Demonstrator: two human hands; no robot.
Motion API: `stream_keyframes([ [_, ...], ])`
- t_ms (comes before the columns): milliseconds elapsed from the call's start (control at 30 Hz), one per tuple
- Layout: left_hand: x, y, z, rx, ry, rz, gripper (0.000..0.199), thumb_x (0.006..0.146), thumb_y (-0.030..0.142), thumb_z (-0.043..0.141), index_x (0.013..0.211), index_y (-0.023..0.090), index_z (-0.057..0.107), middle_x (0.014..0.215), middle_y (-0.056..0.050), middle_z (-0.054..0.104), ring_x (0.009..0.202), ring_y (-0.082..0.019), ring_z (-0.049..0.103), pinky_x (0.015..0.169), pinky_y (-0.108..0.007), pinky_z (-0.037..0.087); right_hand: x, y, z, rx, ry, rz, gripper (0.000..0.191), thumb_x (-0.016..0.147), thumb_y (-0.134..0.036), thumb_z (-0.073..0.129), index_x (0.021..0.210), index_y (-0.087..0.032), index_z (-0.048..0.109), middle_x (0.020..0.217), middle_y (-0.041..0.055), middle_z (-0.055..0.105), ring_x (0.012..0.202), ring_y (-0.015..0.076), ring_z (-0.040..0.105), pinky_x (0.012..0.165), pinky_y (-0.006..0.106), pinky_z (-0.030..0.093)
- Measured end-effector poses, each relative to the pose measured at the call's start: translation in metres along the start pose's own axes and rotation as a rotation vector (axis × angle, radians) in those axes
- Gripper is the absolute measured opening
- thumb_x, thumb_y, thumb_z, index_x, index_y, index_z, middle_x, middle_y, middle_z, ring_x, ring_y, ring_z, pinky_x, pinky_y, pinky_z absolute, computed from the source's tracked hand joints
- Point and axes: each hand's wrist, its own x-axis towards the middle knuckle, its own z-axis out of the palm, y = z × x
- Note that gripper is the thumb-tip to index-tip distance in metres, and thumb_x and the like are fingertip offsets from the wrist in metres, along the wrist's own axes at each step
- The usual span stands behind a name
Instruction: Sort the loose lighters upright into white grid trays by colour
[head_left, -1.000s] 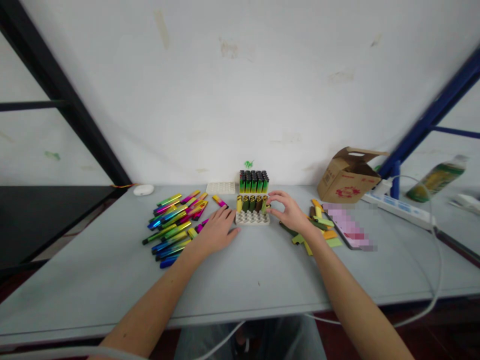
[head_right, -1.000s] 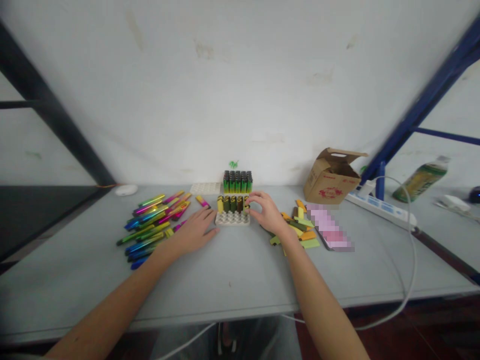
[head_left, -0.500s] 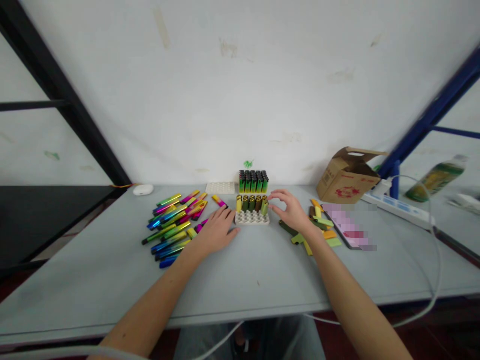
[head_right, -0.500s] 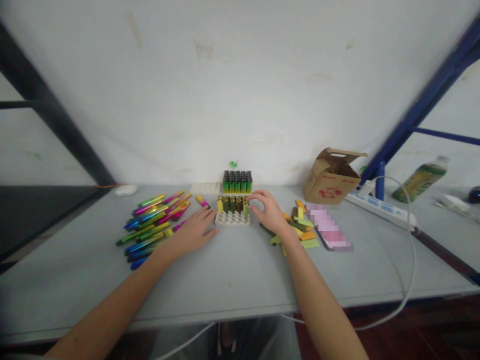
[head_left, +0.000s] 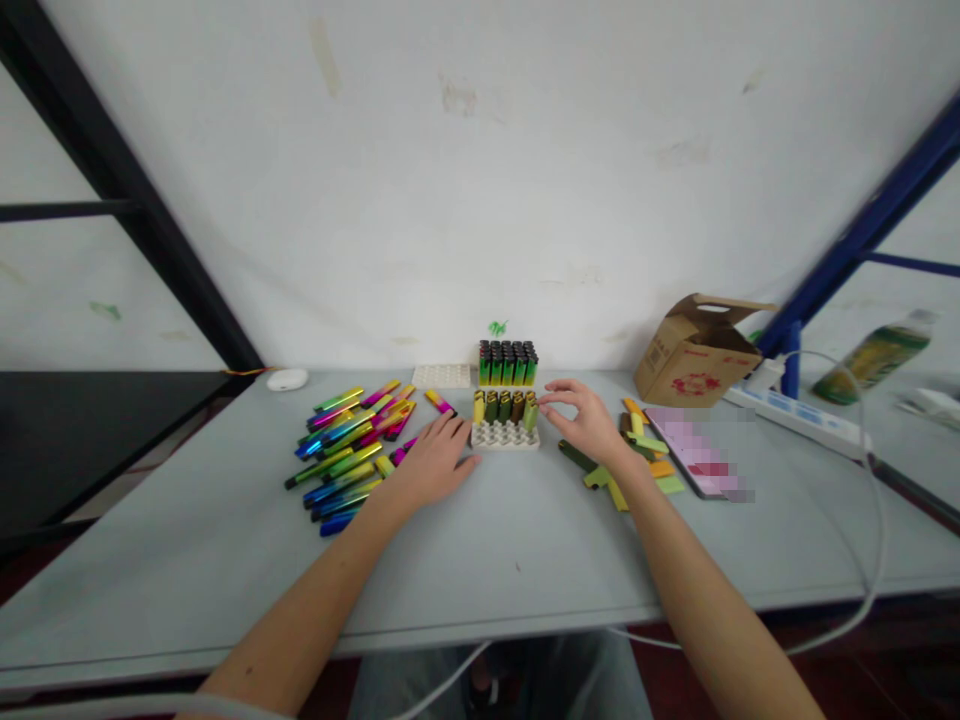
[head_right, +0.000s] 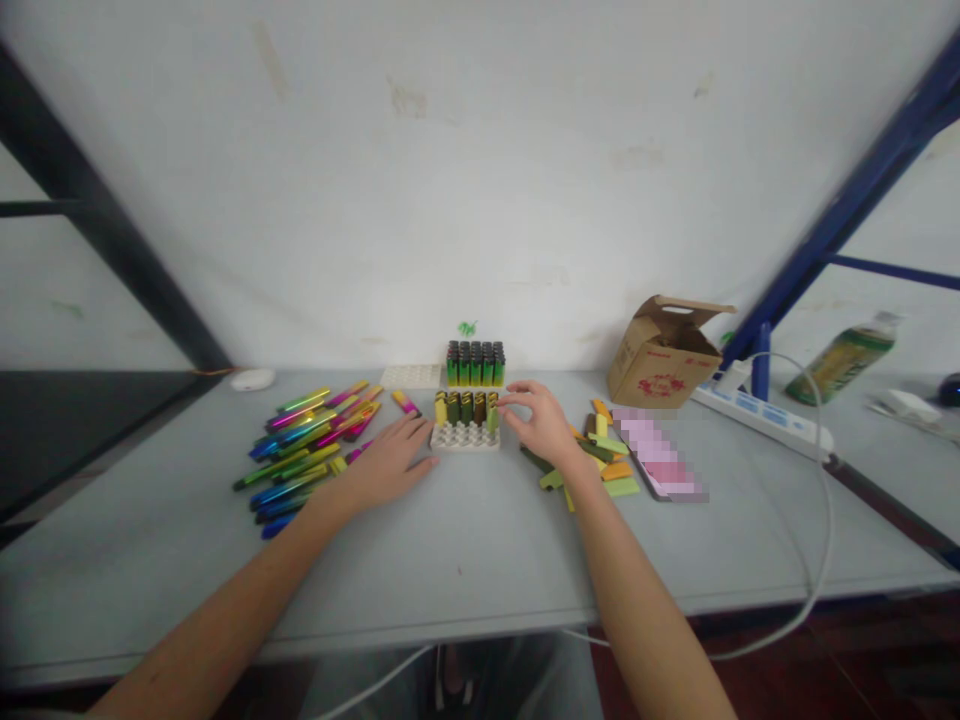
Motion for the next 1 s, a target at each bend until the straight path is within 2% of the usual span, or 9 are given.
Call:
stream_keyframes([
  [67,0.000,0.000,0.000,0.002,-0.003,0.000,0.053,0.093,0.040,0.042,0.137,0.011,0.043,0.143,-0.018,0.046,0.139,-0.031,0.033,0.113,-0.045,0.029,-0.001,0.002,-0.002,-0.013,-0.018,0.009,0.031,0.083,-0.032,0.063,0.111,-0.020,0.067,0.116,0.0109,0.064,0.110,0.0248,0.059,0.100,0.043,0.044],
  [167,0.000,0.001,-0.001,-0.001,-0.010,0.000,0.053,0.093,0.040,0.042,0.137,0.010,0.042,0.143,-0.019,0.046,0.140,-0.030,0.033,0.114,-0.044,0.028,-0.005,0.006,-0.002,-0.046,-0.130,0.043,0.069,0.073,-0.041,0.073,0.133,-0.014,0.051,0.130,0.0168,0.058,0.122,0.0298,0.052,0.106,0.048,0.039],
  [267,0.000,0.001,-0.002,0.004,-0.008,0.006,0.053,0.093,0.039,0.042,0.137,0.010,0.042,0.142,-0.019,0.046,0.139,-0.031,0.033,0.114,-0.044,0.027,-0.010,0.011,0.004,-0.085,-0.302,0.095,0.090,0.062,-0.049,0.080,0.137,-0.010,0.046,0.135,0.0213,0.053,0.130,0.0361,0.045,0.108,0.053,0.037],
  [367,0.000,0.000,-0.001,0.010,-0.002,0.011,0.053,0.093,0.038,0.042,0.137,0.009,0.042,0.140,-0.019,0.047,0.138,-0.031,0.033,0.114,-0.045,0.028,-0.012,0.015,0.010,-0.130,-0.403,0.099,0.080,0.065,-0.046,0.078,0.131,-0.009,0.052,0.133,0.0216,0.055,0.132,0.0378,0.043,0.108,0.054,0.036],
  [533,0.001,0.000,-0.001,0.023,-0.001,0.012,0.049,0.094,0.036,0.040,0.136,0.011,0.043,0.138,-0.016,0.049,0.137,-0.031,0.036,0.113,-0.044,0.030,-0.012,0.019,0.015,-0.137,-0.364,-0.007,0.055,0.071,-0.037,0.075,0.119,-0.014,0.060,0.122,0.0175,0.064,0.116,0.0324,0.059,0.109,0.056,0.033],
  [700,0.003,0.001,0.000,0.015,0.024,-0.002,0.042,0.096,0.031,0.034,0.131,0.013,0.048,0.136,-0.016,0.052,0.135,-0.029,0.038,0.112,-0.045,0.032,-0.012,0.019,0.014,-0.150,-0.391,-0.039,0.051,0.076,-0.036,0.071,0.121,-0.014,0.059,0.123,0.0162,0.064,0.117,0.0295,0.058,0.113,0.056,0.026],
  [833,0.002,0.001,0.001,0.006,0.036,-0.001,0.042,0.095,0.033,0.036,0.130,0.014,0.050,0.135,-0.016,0.053,0.135,-0.029,0.038,0.111,-0.046,0.032,-0.011,0.018,-0.004,-0.166,-0.384,0.108,0.059,0.065,-0.040,0.080,0.116,-0.013,0.064,0.121,0.0173,0.065,0.116,0.0326,0.059,0.106,0.052,0.039],
  [900,0.002,0.001,0.002,0.022,0.035,-0.006,0.042,0.095,0.034,0.036,0.130,0.014,0.049,0.136,-0.015,0.052,0.135,-0.029,0.038,0.112,-0.045,0.032,-0.010,0.019,-0.016,-0.197,-0.361,0.251,0.049,0.064,-0.038,0.080,0.105,-0.014,0.069,0.112,0.0163,0.069,0.108,0.0327,0.063,0.097,0.048,0.048],
  [1000,0.001,0.001,0.001,0.031,0.021,-0.014,0.044,0.095,0.035,0.038,0.132,0.014,0.049,0.137,-0.015,0.051,0.136,-0.029,0.038,0.112,-0.044,0.031,-0.011,0.020,-0.029,-0.190,-0.416,0.414,0.030,0.063,-0.037,0.080,0.085,-0.017,0.073,0.088,0.0110,0.074,0.081,0.0272,0.070,0.075,0.039,0.056],
])
